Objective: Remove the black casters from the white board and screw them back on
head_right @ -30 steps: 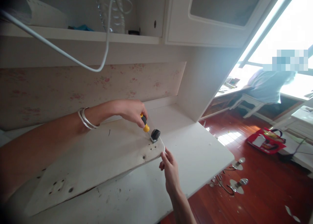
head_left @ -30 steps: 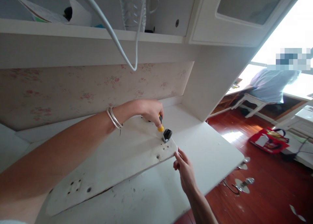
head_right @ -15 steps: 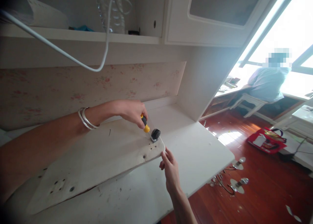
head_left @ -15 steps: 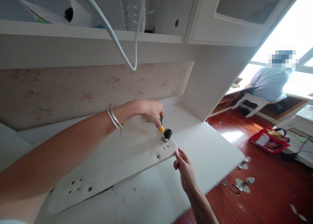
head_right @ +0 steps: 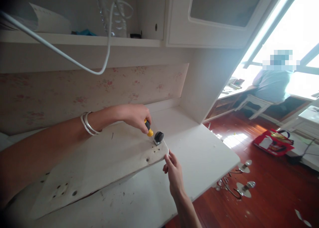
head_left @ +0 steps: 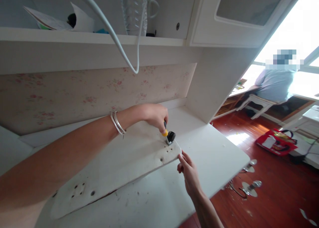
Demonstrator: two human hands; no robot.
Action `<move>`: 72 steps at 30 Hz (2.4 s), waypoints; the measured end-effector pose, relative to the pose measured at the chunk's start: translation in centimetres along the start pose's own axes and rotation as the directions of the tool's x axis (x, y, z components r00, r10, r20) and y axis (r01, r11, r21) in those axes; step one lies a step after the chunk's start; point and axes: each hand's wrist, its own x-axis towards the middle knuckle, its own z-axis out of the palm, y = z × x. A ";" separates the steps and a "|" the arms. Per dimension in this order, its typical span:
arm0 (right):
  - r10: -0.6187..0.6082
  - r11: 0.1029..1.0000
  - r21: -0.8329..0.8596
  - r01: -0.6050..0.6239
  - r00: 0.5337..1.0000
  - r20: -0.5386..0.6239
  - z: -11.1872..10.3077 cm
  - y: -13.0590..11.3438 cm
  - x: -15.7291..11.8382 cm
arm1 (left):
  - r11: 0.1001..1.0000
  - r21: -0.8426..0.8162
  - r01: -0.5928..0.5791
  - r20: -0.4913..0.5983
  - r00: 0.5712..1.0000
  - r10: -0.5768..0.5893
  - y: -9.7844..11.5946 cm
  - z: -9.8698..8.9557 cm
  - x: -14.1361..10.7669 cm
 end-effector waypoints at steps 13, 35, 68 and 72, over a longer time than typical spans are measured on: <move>0.010 1.000 -0.025 -0.011 0.999 -0.032 0.1 0.1 0.0 | 0.994 0.109 -0.004 -0.009 1.000 0.005 1.3 0.8 0.5; 0.006 1.000 -0.027 -0.007 1.000 -0.012 0.1 -0.3 -0.5 | 0.997 0.034 -0.074 -0.017 0.997 0.075 1.0 0.6 -0.6; -0.002 0.997 -0.072 0.002 1.000 0.007 -0.2 0.4 0.0 | 0.991 0.093 0.094 -0.178 0.981 -0.076 3.6 1.5 -1.1; -0.007 0.979 -0.202 0.020 0.998 0.065 -0.9 0.3 0.5 | 0.994 0.069 0.080 -0.186 0.980 -0.066 3.6 1.6 -1.2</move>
